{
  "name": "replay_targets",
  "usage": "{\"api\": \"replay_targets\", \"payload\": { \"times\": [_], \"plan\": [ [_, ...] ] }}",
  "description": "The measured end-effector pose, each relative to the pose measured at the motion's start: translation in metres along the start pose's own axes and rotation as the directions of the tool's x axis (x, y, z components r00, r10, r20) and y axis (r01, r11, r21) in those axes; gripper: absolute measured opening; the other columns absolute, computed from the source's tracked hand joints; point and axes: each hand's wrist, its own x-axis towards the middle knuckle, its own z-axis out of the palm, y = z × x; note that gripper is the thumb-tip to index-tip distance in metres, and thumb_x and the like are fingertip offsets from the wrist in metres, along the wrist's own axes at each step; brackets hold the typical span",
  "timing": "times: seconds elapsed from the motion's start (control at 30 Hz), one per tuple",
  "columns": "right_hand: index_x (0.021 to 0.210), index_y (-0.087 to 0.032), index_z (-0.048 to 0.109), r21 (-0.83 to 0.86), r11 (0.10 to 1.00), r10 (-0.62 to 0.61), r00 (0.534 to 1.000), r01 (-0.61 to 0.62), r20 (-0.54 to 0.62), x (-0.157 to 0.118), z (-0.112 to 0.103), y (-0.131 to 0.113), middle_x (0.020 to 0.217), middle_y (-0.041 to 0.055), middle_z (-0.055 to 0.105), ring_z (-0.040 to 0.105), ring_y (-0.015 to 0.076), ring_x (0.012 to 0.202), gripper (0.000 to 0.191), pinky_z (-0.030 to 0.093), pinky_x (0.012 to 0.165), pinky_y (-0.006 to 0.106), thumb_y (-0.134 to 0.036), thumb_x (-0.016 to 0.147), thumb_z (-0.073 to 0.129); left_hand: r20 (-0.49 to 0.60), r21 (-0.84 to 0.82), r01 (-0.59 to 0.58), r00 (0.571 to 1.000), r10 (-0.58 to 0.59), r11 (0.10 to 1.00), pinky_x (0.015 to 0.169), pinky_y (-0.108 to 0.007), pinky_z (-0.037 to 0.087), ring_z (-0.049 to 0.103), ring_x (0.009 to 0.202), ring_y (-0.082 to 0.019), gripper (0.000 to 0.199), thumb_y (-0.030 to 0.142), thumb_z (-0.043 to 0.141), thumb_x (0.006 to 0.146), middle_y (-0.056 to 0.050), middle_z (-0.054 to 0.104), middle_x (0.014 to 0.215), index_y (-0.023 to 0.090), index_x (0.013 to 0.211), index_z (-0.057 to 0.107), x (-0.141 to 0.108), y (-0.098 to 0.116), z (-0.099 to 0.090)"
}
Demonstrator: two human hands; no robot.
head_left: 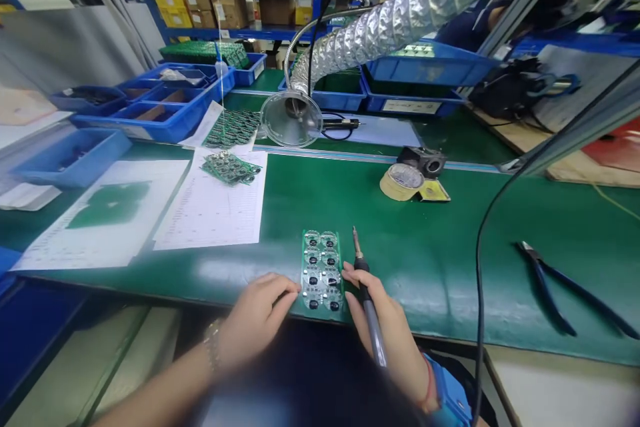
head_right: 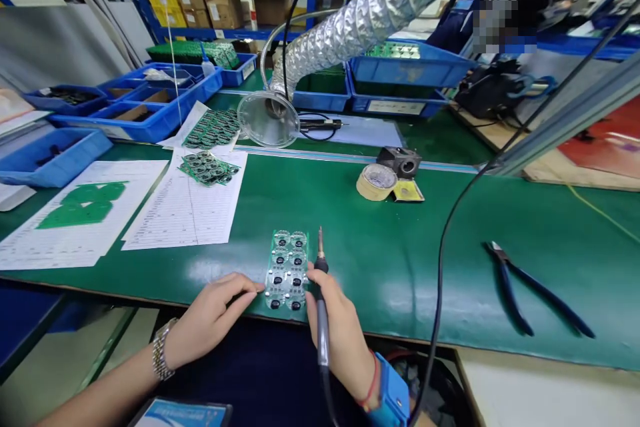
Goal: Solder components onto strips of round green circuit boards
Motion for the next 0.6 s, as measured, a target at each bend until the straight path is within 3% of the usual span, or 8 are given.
{"api": "replay_targets", "payload": {
  "times": [0.17,0.3,0.47,0.6],
  "plan": [
    [0.109,-0.020,0.044,0.049,0.998,0.043,0.999,-0.043,-0.012,0.004,-0.005,0.008,0.113,0.0106,0.058,0.060,0.0198,0.099,0.025,0.049,0.086,0.032,-0.018,0.084,0.049,0.061,-0.029,0.015,0.998,-0.014,0.999,0.068,-0.024,0.046,0.059,0.072,-0.013,0.020,0.021,0.043,0.087,-0.002,0.065,0.077,0.018,0.082,0.062,0.005,0.005,0.003],
    [0.102,-0.022,0.052,0.034,0.999,0.001,0.995,0.002,-0.097,0.006,-0.016,0.012,0.096,0.0052,0.064,0.063,0.0178,0.088,0.021,0.050,0.080,0.028,-0.017,0.082,0.055,-0.086,0.005,0.046,0.995,-0.045,0.999,0.068,-0.021,0.045,0.060,0.072,-0.011,0.015,0.023,0.049,0.084,0.001,0.067,0.081,0.020,0.085,0.064,0.015,-0.007,-0.015],
    [0.093,-0.021,0.056,0.044,0.984,-0.169,0.983,0.172,-0.067,0.023,-0.024,0.009,0.077,0.0004,0.064,0.062,0.0127,0.067,0.016,0.050,0.066,0.022,-0.011,0.080,0.057,-0.134,0.172,0.028,0.991,-0.005,0.985,0.063,-0.022,0.042,0.056,0.066,-0.011,0.015,0.026,0.051,0.083,0.001,0.064,0.073,0.019,0.079,0.063,0.039,-0.016,-0.045],
    [0.105,-0.021,0.057,0.044,0.956,-0.286,0.957,0.288,-0.051,0.040,-0.027,0.010,0.078,0.0022,0.064,0.061,0.0141,0.068,0.029,0.049,0.062,0.025,-0.009,0.079,0.057,-0.109,0.280,-0.043,0.991,0.076,0.959,0.061,-0.023,0.040,0.054,0.064,-0.011,0.016,0.023,0.048,0.083,0.000,0.061,0.072,0.017,0.076,0.062,0.072,-0.015,-0.056]
  ]
}}
